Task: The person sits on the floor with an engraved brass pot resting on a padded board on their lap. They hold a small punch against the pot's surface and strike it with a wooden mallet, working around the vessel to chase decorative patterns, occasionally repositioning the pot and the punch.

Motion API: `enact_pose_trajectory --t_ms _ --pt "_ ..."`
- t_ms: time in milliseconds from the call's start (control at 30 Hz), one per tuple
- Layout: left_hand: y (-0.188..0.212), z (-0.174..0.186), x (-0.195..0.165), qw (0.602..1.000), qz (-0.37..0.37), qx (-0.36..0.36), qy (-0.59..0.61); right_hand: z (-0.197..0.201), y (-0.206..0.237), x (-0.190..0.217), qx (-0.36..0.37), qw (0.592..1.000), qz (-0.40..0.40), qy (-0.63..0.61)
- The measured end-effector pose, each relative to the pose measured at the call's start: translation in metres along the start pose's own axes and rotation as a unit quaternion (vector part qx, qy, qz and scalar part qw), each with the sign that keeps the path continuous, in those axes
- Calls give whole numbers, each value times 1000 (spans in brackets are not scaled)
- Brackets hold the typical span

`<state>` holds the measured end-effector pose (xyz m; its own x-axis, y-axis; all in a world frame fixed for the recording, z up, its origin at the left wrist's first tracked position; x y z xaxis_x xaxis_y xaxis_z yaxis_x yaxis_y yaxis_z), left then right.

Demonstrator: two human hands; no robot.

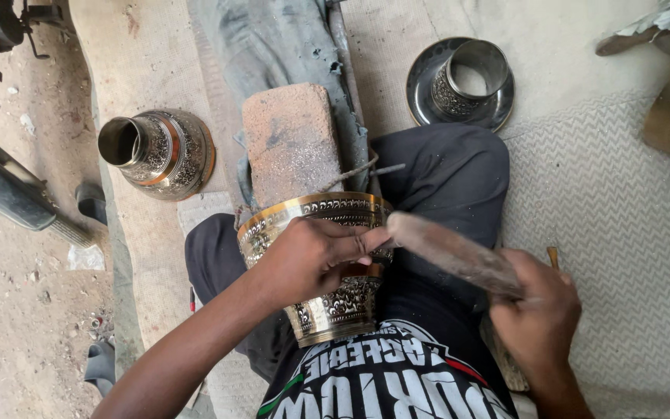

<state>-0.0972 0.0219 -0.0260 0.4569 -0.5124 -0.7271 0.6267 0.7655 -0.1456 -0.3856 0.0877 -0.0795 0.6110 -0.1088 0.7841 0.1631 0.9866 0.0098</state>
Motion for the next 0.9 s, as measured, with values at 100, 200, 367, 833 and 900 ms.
enact_pose_trajectory --t_ms 100,200,367,833,900 --pt "0 0 1 1000 5 17 -4 1 -2 5 -5 999 39 -35" --pt "2 1 0 1000 6 23 0 0 -4 3 1 999 1 37" --pt "5 9 -4 998 -16 -43 36 -1 -6 7 -1 999 18 -42" --pt "13 10 2 998 -4 -57 12 -3 -23 23 29 993 48 105" --pt "13 8 5 999 11 -31 6 -3 -25 28 22 996 51 -64"
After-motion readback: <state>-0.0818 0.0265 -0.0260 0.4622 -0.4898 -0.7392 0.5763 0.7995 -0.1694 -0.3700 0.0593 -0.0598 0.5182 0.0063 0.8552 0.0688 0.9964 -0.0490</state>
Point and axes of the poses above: each hand's wrist, its own y-axis away from the middle knuckle, its own z-axis out of the back of the hand, x = y × z, the point moved 4 cm from there along -y, towards the middle knuckle, and after that the axes turned 1 degree about -x, right-handed, at the moved point
